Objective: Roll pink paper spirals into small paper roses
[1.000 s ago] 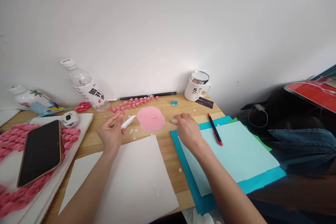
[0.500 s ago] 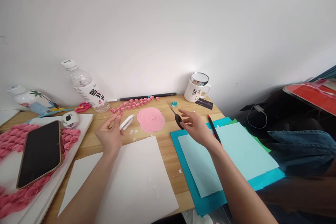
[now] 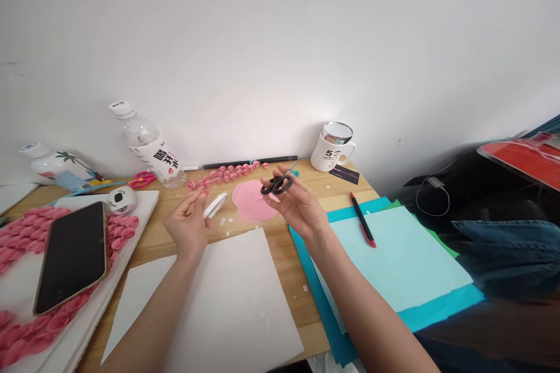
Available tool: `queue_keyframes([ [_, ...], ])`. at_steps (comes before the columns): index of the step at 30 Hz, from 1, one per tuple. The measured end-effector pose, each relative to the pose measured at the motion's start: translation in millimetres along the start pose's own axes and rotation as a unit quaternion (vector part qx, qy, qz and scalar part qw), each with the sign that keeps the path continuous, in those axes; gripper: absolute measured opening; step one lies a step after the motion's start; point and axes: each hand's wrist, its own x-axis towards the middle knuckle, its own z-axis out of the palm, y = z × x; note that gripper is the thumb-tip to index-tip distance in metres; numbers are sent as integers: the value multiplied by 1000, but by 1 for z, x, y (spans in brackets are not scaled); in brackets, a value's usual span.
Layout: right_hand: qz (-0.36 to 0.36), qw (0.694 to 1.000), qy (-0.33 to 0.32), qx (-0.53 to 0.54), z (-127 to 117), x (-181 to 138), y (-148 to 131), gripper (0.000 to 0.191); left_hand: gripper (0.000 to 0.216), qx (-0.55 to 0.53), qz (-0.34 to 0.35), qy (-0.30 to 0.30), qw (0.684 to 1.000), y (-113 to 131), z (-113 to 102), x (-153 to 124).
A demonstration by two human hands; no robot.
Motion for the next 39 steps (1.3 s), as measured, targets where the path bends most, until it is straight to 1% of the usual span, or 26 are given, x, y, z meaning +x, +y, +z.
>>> queue_keyframes([
  [2, -33, 998, 25, -48, 2, 4, -1, 31, 32, -2, -5, 4, 1000, 0, 0, 0],
  [3, -39, 995, 15, -96, 4, 5, 0, 35, 32, -4, -8, 7, 1000, 0, 1, 0],
  [4, -36, 986, -14, -161, 5, 6, 1, 40, 32, -6, -11, 11, 1000, 0, 1, 0],
  [5, -26, 969, -54, -240, 7, 6, 4, 46, 31, -7, -12, 14, 1000, -1, 1, 0],
  [6, -12, 940, -97, -326, 10, 6, 7, 49, 31, -7, -13, 15, 1000, -1, 1, 0],
  [7, -1, 902, -135, -411, 12, 7, 10, 49, 31, -8, -13, 16, 1000, -1, 2, 0],
  [9, 3, 820, -170, -547, 17, 8, 17, 34, 31, -4, -11, 13, 1000, -1, 2, 0],
  [10, 2, 787, -177, -591, 20, 9, 21, 26, 31, 2, -11, 14, 1000, 0, 2, 0],
  [11, 1, 764, -183, -619, 23, 10, 23, 21, 31, 9, -10, 14, 1000, 0, 2, 0],
  [12, -1, 749, -188, -635, 26, 10, 25, 19, 31, 16, -10, 17, 1000, 1, 2, 0],
  [14, -9, 737, -191, -648, 31, 11, 26, 22, 30, 23, -11, 20, 999, 2, 1, 0],
  [17, -21, 731, -182, -658, 37, 10, 25, 28, 29, 17, -7, 16, 1000, 2, 1, -1],
  [21, -25, 722, -170, -670, 42, 9, 23, 21, 29, 10, -9, 13, 1000, 1, 2, -1],
  [23, -22, 726, -165, -667, 42, 9, 24, 18, 30, 17, -12, 16, 1000, 1, 2, -1],
  [27, -11, 753, -165, -637, 37, 11, 26, 16, 33, 33, -6, 10, 999, 0, 0, 0],
  [29, -16, 756, -170, -632, 34, 11, 26, 15, 32, 28, -1, 3, 1000, -1, 0, -1],
  [31, -42, 743, -171, -646, 31, 11, 26, 12, 31, 30, -1, 0, 1000, -1, 1, -2],
  [34, -97, 696, -166, -692, 26, 13, 23, 15, 25, 48, 14, 4, 999, 0, 4, -4],
  [36, -119, 667, -152, -720, 20, 17, 18, 17, 21, 56, 50, -1, 997, 1, 5, -4],
  [39, -121, 643, -101, -749, 5, 23, 6, 13, 17, 59, 107, -3, 992, 1, 4, -3],
])
